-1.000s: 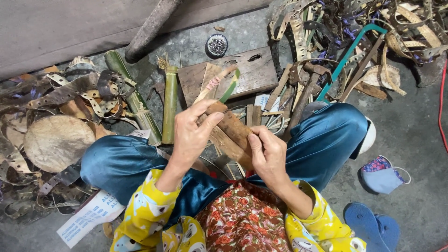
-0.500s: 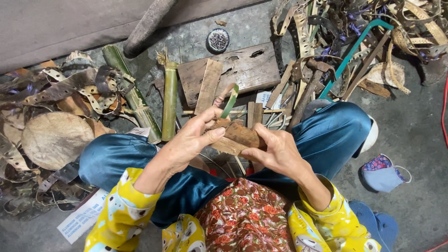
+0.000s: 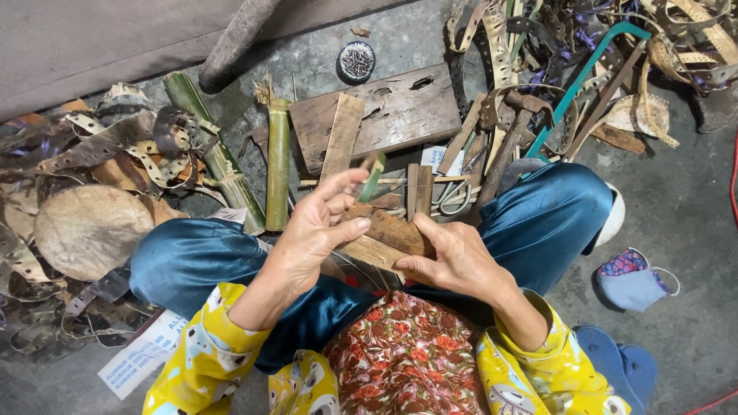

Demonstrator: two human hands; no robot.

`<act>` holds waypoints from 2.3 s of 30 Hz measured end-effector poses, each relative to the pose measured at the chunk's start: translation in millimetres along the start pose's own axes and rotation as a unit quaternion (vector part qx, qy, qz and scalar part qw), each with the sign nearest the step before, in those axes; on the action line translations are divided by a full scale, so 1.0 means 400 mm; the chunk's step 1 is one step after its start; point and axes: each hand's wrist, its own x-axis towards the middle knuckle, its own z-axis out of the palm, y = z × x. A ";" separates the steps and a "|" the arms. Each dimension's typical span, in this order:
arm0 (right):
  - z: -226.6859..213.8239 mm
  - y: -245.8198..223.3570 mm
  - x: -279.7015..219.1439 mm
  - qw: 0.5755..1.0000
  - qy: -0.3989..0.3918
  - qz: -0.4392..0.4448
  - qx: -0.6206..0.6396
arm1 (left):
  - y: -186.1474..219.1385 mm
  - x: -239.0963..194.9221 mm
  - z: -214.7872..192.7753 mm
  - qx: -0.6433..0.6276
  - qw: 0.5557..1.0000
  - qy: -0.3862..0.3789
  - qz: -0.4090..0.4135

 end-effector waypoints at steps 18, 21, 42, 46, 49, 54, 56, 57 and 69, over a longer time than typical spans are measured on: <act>-0.009 -0.018 -0.007 1.000 -0.009 0.024 0.011 | -0.020 -0.005 0.037 -0.050 0.997 0.055 0.004; -0.011 -0.017 -0.007 0.999 -0.004 0.031 0.021 | -0.017 -0.012 0.056 -0.042 0.996 0.077 0.031; 0.068 0.109 0.035 0.995 -0.042 0.033 0.088 | -0.100 0.043 0.010 0.139 0.968 0.105 0.180; 0.081 0.138 0.115 0.993 -0.045 0.001 0.109 | -0.095 0.077 -0.001 0.077 0.968 0.163 0.173; 0.009 0.074 0.136 0.991 -0.020 0.005 0.132 | -0.098 0.110 -0.055 0.086 0.956 0.204 0.193; -0.061 0.162 0.132 0.950 0.197 -0.006 0.243 | -0.098 0.167 -0.227 0.008 0.942 0.283 0.181; -0.049 0.242 0.118 0.849 0.336 0.159 0.376 | -0.109 0.200 -0.289 -0.095 0.936 0.307 0.146; -0.024 0.278 0.116 0.850 0.335 0.158 0.374 | -0.122 0.212 -0.308 -0.098 0.935 0.307 0.147; 0.498 0.765 0.094 0.862 0.263 0.433 -0.025 | -0.213 0.254 -0.396 -0.223 0.913 0.324 0.106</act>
